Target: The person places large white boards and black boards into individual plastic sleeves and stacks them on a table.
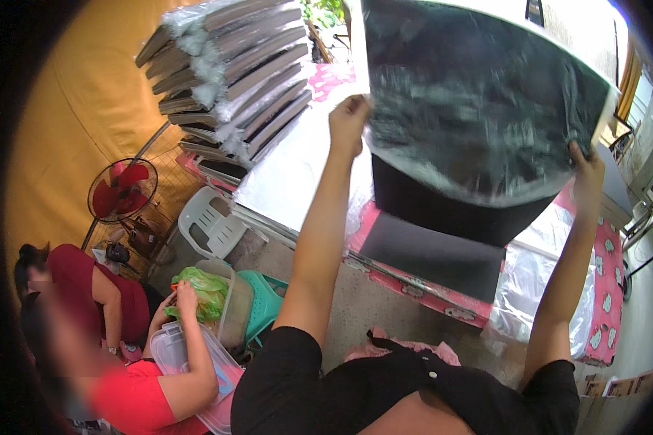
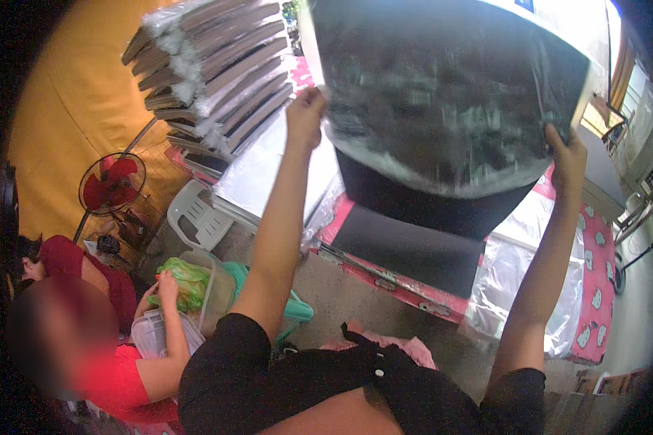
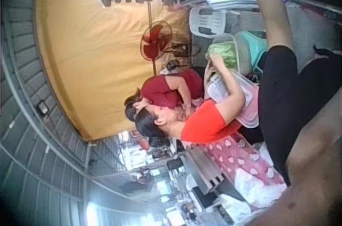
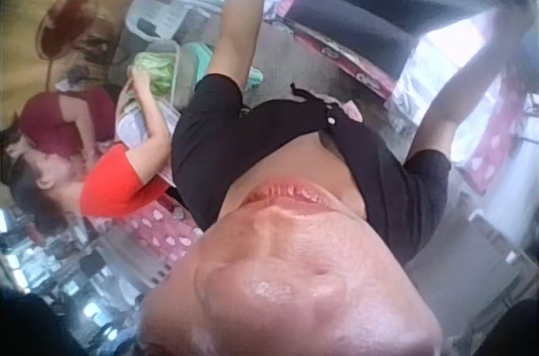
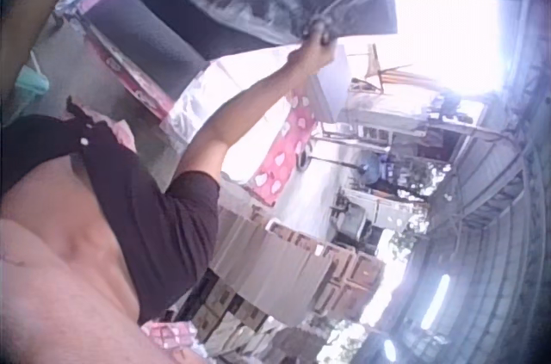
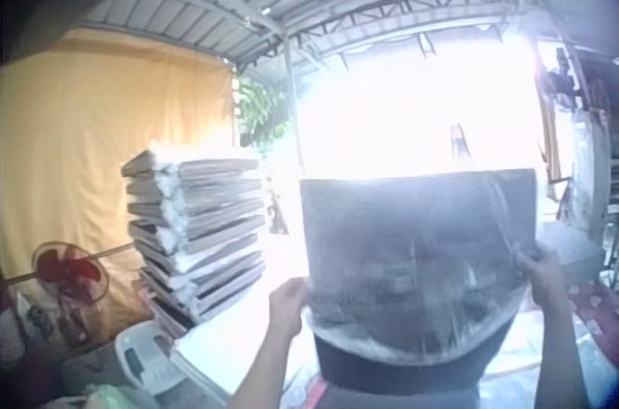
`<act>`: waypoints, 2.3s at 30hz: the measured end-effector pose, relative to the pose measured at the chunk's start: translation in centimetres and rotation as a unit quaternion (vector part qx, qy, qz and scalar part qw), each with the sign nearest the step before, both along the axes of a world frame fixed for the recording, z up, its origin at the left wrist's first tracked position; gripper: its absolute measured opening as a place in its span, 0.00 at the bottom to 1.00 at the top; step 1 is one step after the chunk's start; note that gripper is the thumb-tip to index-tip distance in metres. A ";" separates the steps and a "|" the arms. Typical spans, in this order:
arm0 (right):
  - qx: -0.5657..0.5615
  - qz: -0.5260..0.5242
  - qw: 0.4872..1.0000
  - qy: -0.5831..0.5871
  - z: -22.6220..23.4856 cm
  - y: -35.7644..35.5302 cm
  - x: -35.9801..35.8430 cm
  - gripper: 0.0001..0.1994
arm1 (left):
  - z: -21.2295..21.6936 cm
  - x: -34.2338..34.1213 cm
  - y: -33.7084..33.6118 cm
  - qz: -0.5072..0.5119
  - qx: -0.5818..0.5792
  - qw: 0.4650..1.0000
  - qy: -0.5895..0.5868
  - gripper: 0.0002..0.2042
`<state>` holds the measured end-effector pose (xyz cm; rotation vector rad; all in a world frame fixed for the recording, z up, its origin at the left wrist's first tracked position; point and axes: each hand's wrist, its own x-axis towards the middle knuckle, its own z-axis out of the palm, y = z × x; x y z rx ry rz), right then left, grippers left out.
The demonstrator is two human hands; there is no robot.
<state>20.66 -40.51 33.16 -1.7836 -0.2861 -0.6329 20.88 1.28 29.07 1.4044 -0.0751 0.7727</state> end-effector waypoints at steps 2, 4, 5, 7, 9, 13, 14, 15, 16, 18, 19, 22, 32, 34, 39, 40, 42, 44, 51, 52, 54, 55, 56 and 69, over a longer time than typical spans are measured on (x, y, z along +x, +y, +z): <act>0.020 0.026 0.997 0.064 0.2 0.1 1.5 0.24 | 0.8 1.1 0.3 -0.036 -0.045 0.998 -0.010 0.08; 0.004 0.033 0.989 0.146 -2.3 -1.2 4.4 0.25 | -1.0 1.4 -0.4 -0.048 -0.042 0.994 0.085 0.10; -0.004 -0.009 0.988 0.155 -4.7 -1.5 5.7 0.28 | -2.1 1.2 -1.0 -0.038 -0.028 0.988 0.148 0.11; -0.023 -0.036 0.985 0.169 -10.8 -2.6 7.5 0.30 | -6.6 1.9 -0.1 -0.051 0.000 0.973 0.226 0.17; -0.075 -0.015 0.972 0.223 -16.3 -1.7 5.1 0.27 | -10.9 -0.3 -0.9 -0.175 -0.171 0.930 0.274 0.23; -0.032 0.184 0.932 0.310 -22.1 -3.5 -1.5 0.33 | -15.7 -8.2 0.1 -0.335 0.204 0.853 0.344 0.51; -0.074 0.225 0.921 0.310 -22.5 -3.2 -3.0 0.35 | -15.8 -8.4 0.0 -0.285 0.303 0.836 0.357 0.52; -0.185 0.220 0.926 0.244 -23.9 -3.9 -3.4 0.36 | -16.5 -8.2 -1.1 -0.244 0.398 0.804 0.367 0.53; -0.186 0.144 0.920 0.314 -23.7 -2.5 -3.4 0.37 | -17.6 -8.2 -2.1 -0.202 0.486 0.762 0.378 0.54; -0.162 0.046 0.931 0.323 -24.7 -0.9 -0.2 0.34 | -21.0 -4.3 -2.6 -0.011 0.416 0.831 0.368 0.42; -0.223 -0.040 0.918 0.325 -23.2 1.1 0.2 0.27 | -21.6 -3.6 -1.5 0.029 0.358 0.863 0.356 0.34; -0.327 -0.081 0.928 0.162 -25.8 -3.2 -0.7 0.20 | -21.0 -4.0 -2.5 0.051 0.406 0.857 0.314 0.23; -0.325 0.075 0.911 0.241 -25.3 -4.0 -24.3 0.25 | -19.6 -26.9 -2.4 0.145 0.371 0.831 0.389 0.18; -0.215 0.212 0.914 0.272 -25.4 -4.6 -25.5 0.26 | -18.4 -28.3 -2.9 0.135 0.310 0.827 0.448 0.17; -0.353 0.253 0.889 0.146 -28.5 -4.8 -27.8 0.27 | -21.6 -29.3 -6.0 0.274 0.085 0.907 0.308 0.12; -0.362 0.247 0.886 0.152 -28.9 -4.5 -27.5 0.27 | -20.5 -28.0 -7.1 0.304 0.076 0.921 0.233 0.12; -0.348 0.236 0.893 0.161 -28.3 -2.9 -27.0 0.26 | -17.7 -25.4 -7.9 0.345 0.140 0.923 0.092 0.11; -0.308 0.200 0.927 0.069 -27.5 0.1 -26.6 0.26 | -15.2 -22.5 -7.2 0.354 0.115 0.928 -0.024 0.11; -0.253 0.200 0.946 0.026 -25.5 13.9 -19.8 0.21 | -10.2 -18.2 5.3 0.475 0.154 0.865 -0.047 0.09; -0.193 0.231 0.954 0.019 -25.6 17.0 -18.0 0.19 | -10.3 -17.9 8.4 0.522 0.201 0.828 -0.033 0.13; -0.203 0.220 0.954 -0.015 -24.6 22.8 -14.4 0.17 | -10.9 -18.0 12.0 0.503 0.094 0.859 -0.010 0.17; -0.200 0.215 0.955 0.039 -24.1 25.6 -12.8 0.16 | -11.1 -18.0 13.3 0.489 0.040 0.871 0.000 0.19; -0.187 0.215 0.959 -0.011 -24.3 28.1 -11.2 0.16 | -12.0 -18.7 14.1 0.466 0.030 0.884 0.028 0.21; -0.380 0.305 0.857 0.170 -21.8 33.7 -11.8 0.29 | -21.5 -23.1 8.0 0.308 -0.003 0.933 0.186 0.17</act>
